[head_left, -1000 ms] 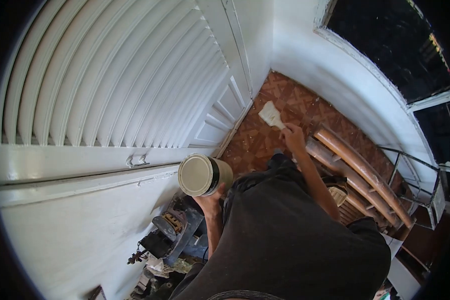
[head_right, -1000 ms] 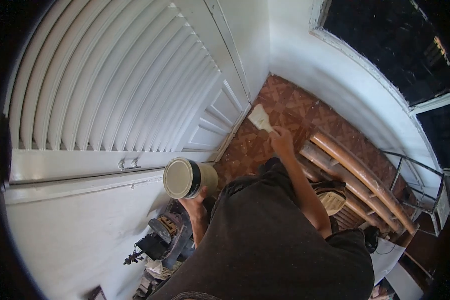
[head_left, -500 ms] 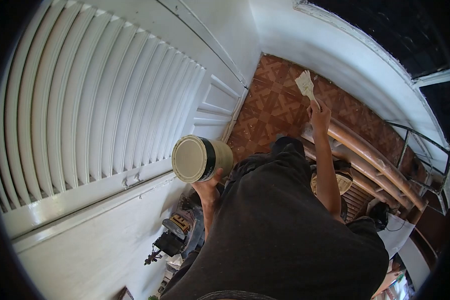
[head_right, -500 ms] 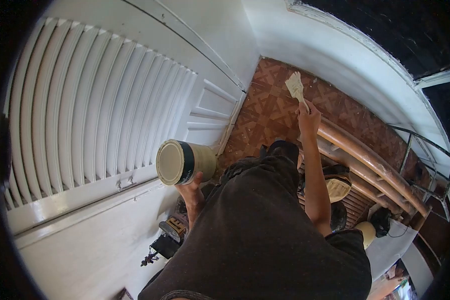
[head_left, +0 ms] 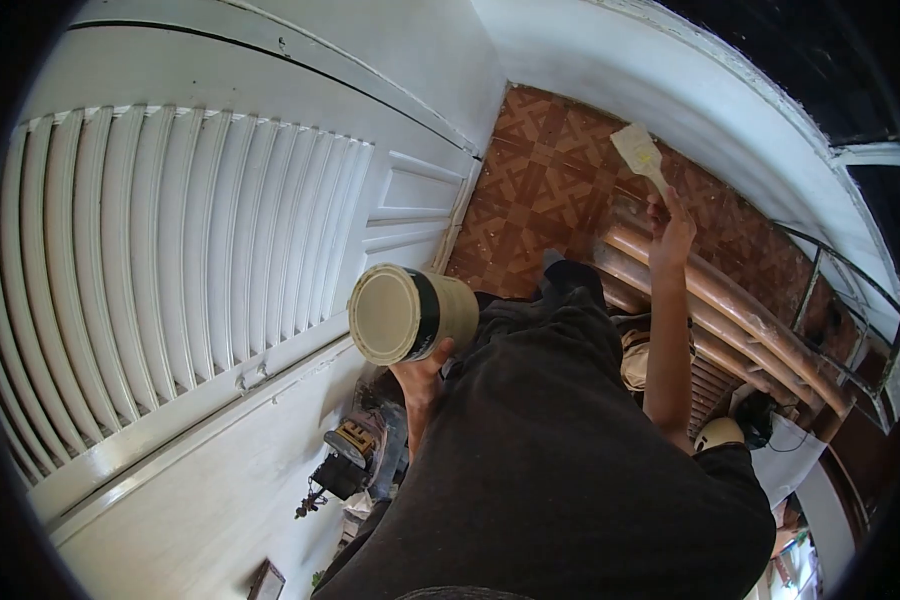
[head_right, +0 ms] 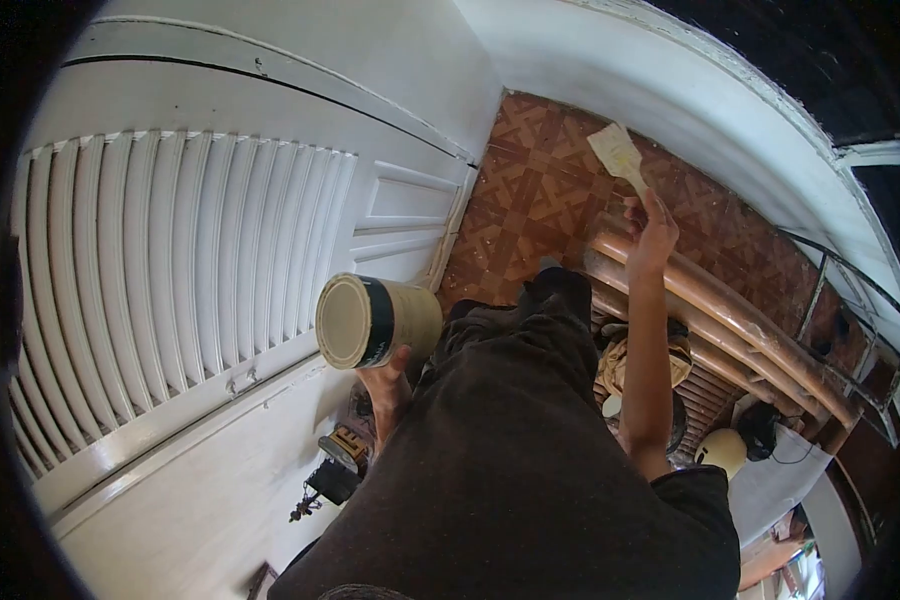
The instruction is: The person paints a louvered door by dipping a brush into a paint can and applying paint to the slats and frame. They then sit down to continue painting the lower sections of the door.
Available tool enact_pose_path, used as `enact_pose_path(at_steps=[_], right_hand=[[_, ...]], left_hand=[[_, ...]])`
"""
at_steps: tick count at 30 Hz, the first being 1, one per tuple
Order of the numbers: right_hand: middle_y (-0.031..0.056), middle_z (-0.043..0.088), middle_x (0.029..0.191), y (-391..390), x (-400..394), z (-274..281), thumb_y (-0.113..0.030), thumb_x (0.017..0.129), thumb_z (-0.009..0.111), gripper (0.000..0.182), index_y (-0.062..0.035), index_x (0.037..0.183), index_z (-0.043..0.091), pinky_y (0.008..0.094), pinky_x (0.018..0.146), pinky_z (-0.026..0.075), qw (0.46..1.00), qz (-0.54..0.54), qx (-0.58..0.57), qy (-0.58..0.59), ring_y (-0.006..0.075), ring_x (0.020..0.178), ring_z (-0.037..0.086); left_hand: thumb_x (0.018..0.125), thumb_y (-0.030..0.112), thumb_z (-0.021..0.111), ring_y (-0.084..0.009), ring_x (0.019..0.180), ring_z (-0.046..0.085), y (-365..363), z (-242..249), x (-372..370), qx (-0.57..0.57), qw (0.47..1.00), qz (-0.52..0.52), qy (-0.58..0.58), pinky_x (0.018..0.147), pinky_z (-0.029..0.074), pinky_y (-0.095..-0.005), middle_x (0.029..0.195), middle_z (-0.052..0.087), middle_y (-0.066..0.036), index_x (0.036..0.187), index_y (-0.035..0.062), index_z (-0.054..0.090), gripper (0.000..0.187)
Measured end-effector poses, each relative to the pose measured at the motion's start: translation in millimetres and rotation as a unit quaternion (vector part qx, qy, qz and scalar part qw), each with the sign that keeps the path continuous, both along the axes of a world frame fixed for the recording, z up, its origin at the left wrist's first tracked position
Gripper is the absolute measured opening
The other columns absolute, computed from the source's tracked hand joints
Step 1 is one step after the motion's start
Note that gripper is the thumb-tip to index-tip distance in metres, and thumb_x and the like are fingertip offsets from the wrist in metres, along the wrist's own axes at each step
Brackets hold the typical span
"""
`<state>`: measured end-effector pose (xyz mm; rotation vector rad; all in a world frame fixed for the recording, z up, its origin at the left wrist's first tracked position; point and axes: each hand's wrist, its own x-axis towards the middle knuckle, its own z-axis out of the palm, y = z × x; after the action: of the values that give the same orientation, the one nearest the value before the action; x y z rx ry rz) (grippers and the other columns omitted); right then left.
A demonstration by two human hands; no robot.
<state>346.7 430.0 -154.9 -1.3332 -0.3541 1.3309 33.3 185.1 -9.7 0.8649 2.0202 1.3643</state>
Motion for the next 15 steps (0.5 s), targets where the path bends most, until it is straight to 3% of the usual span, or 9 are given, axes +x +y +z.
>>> enact_pose_path(at_steps=[2, 5, 8, 15], right_hand=[[0.0068, 0.071, 0.082, 4.0, 13.8, -11.1, -0.024, 0.095, 0.069, 0.026, 0.0009, 0.105, 0.071, 0.0234, 0.053, 0.041, 0.996, -0.023, -0.014, 0.085, 0.009, 0.065, 0.058], [0.0057, 0.069, 0.079, 4.8, 18.7, -10.0, -0.023, 0.096, 0.068, 0.024, -0.0003, 0.102, 0.07, 0.0233, 0.052, 0.041, 0.999, -0.032, -0.017, 0.012, 0.0097, 0.064, 0.059], [0.0052, 0.068, 0.078, 3.9, 22.5, -11.9, -0.023, 0.096, 0.068, 0.021, -0.002, 0.098, 0.069, 0.0234, 0.052, 0.04, 0.999, -0.025, -0.027, 0.011, 0.0099, 0.063, 0.058], [0.0044, 0.066, 0.074, 3.7, 20.5, -20.1, -0.025, 0.095, 0.069, 0.022, -0.004, 0.093, 0.067, 0.0237, 0.051, 0.039, 0.997, -0.026, -0.068, 0.032, 0.0098, 0.061, 0.057]], left_hand=[[0.065, 0.031, 0.091, -0.024, 0.108, 0.06, 4.4, 2.2, 10.3, -0.009, 0.999, 0.01, -0.039, 0.098, 0.047, -0.0392, 0.119, 0.064, -0.009, 0.125, -0.0001, 0.06, 0.075], [0.064, 0.036, 0.087, -0.0255, 0.106, 0.058, 11.5, -4.7, 24.3, 0.015, 0.996, 0.042, -0.083, 0.095, 0.046, -0.0388, 0.117, 0.062, -0.01, 0.122, -0.0009, 0.059, 0.075], [0.063, 0.036, 0.087, -0.025, 0.106, 0.058, 12.1, -3.2, 28.2, -0.031, 0.998, 0.045, -0.014, 0.094, 0.046, -0.0384, 0.117, 0.062, -0.009, 0.121, -0.0005, 0.059, 0.075], [0.062, 0.035, 0.09, -0.025, 0.11, 0.06, 8.7, -16.1, 25.8, 0.014, 0.998, 0.066, -0.001, 0.098, 0.047, -0.0395, 0.12, 0.064, -0.01, 0.127, -0.0002, 0.058, 0.08]])
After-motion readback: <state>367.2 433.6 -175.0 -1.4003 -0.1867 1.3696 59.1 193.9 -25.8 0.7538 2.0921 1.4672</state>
